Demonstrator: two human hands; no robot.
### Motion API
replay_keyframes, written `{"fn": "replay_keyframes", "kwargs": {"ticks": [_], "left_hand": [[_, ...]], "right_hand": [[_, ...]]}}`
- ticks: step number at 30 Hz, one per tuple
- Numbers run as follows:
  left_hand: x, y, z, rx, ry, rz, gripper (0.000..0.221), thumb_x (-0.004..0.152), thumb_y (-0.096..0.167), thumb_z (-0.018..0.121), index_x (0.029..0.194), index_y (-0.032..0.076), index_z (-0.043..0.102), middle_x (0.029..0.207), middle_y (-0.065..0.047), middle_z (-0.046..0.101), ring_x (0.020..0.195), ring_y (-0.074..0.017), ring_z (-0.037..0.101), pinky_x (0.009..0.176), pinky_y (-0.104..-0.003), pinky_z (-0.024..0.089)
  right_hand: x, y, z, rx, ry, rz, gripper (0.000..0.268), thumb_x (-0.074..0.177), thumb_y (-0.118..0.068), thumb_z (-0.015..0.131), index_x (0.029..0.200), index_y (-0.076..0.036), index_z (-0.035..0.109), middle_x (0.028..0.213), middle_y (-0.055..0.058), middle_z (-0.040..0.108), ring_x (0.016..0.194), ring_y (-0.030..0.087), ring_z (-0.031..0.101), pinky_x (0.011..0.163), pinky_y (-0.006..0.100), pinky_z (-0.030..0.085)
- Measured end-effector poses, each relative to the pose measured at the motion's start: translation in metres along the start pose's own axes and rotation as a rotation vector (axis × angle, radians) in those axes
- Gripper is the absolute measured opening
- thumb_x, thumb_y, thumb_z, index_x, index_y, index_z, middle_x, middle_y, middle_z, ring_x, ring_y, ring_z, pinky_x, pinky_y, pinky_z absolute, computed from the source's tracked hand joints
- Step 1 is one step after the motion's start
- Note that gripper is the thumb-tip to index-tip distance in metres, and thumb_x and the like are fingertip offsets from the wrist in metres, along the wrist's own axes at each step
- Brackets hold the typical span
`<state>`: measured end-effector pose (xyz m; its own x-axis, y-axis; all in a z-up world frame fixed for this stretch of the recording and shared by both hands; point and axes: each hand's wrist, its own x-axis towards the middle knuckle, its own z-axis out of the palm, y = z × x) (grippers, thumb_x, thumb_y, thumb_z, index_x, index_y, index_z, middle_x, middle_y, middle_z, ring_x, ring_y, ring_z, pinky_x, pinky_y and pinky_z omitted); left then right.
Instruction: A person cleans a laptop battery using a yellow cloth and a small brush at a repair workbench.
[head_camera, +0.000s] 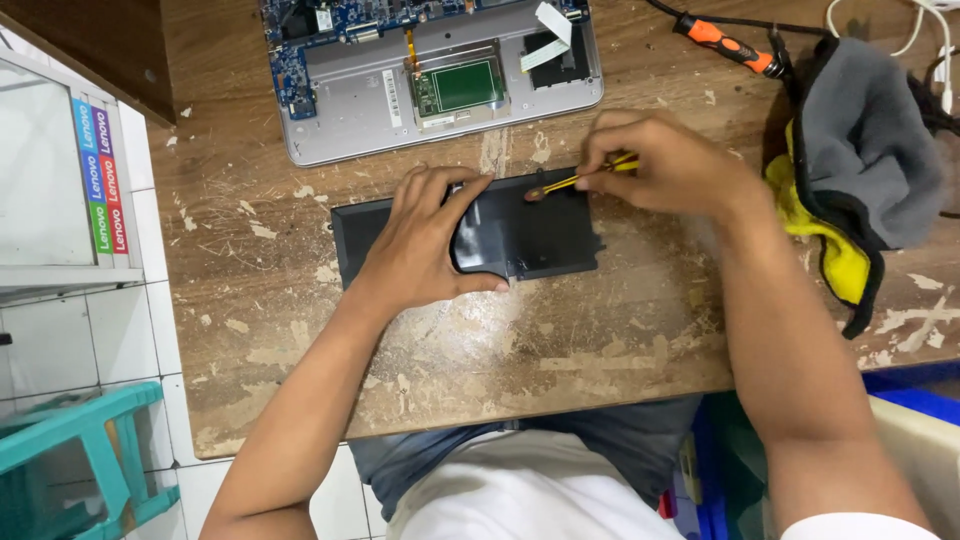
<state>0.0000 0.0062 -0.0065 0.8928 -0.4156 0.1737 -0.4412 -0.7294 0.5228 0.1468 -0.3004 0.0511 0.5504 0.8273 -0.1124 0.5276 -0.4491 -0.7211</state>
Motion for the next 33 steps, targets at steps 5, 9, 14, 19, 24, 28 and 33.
{"fn": "replay_keyframes", "kwargs": {"ticks": [5,9,14,19,24,28,33], "left_hand": [[0.002,0.017,-0.006,0.108,-0.014,0.028,0.118,0.088,0.083,0.066,0.165,-0.002,0.036,0.153,-0.024,0.051,0.150,-0.0434,0.045,0.134,-0.070,0.011],[0.000,0.041,0.005,0.408,-0.086,-0.038,0.116,0.094,0.084,0.060,0.162,-0.008,0.043,0.166,-0.029,0.047,0.159,-0.0434,0.038,0.135,-0.065,0.004],[0.009,0.082,0.042,0.606,-0.025,-0.116,0.096,0.105,0.076,0.053,0.156,-0.005,0.054,0.139,-0.022,0.057,0.126,-0.0371,0.053,0.108,-0.048,0.043],[0.029,0.110,0.063,0.774,0.098,-0.144,0.090,0.104,0.077,0.058,0.144,-0.003,0.064,0.110,-0.011,0.061,0.101,-0.0277,0.057,0.089,-0.037,0.049],[0.046,0.123,0.096,0.897,0.058,-0.252,0.103,0.101,0.084,0.048,0.154,-0.004,0.058,0.130,-0.021,0.067,0.123,-0.0366,0.061,0.115,-0.050,0.044],[0.060,0.130,0.105,0.888,0.083,-0.261,0.090,0.104,0.077,0.048,0.155,0.003,0.058,0.131,-0.016,0.067,0.122,-0.0360,0.064,0.109,-0.052,0.049],[0.067,0.124,0.100,0.043,0.075,0.452,0.043,0.096,0.008,0.072,0.136,0.005,0.060,0.128,-0.017,0.063,0.118,-0.0376,0.062,0.113,-0.057,0.046]], "right_hand": [[-0.001,-0.009,-0.001,0.016,-0.103,0.191,0.010,0.098,-0.014,0.082,0.089,-0.010,0.079,0.099,0.002,0.077,0.092,0.017,0.071,0.085,0.035,0.054],[-0.015,0.007,-0.028,-0.101,-0.177,0.503,0.006,0.094,-0.017,0.088,0.098,-0.021,0.090,0.096,-0.006,0.084,0.078,0.015,0.059,0.072,0.032,0.041],[-0.018,0.033,-0.029,-0.072,-0.090,0.350,0.006,0.095,-0.015,0.081,0.089,-0.012,0.081,0.097,-0.003,0.084,0.088,0.014,0.068,0.084,0.032,0.048],[-0.014,0.034,-0.026,-0.054,-0.033,0.306,0.004,0.095,-0.012,0.076,0.091,-0.011,0.078,0.099,-0.002,0.085,0.087,0.013,0.066,0.081,0.032,0.049],[-0.012,0.044,-0.023,-0.079,0.019,0.200,0.008,0.091,-0.010,0.072,0.093,-0.013,0.079,0.097,-0.005,0.084,0.081,0.012,0.061,0.079,0.032,0.047],[-0.012,0.046,-0.021,-0.067,0.031,0.160,0.009,0.092,-0.009,0.072,0.095,-0.012,0.080,0.097,-0.003,0.084,0.089,0.011,0.069,0.083,0.031,0.049],[-0.011,0.057,-0.018,0.006,0.043,0.084,0.005,0.094,-0.008,0.075,0.098,-0.008,0.077,0.102,0.002,0.086,0.096,0.011,0.074,0.090,0.030,0.052]]}}
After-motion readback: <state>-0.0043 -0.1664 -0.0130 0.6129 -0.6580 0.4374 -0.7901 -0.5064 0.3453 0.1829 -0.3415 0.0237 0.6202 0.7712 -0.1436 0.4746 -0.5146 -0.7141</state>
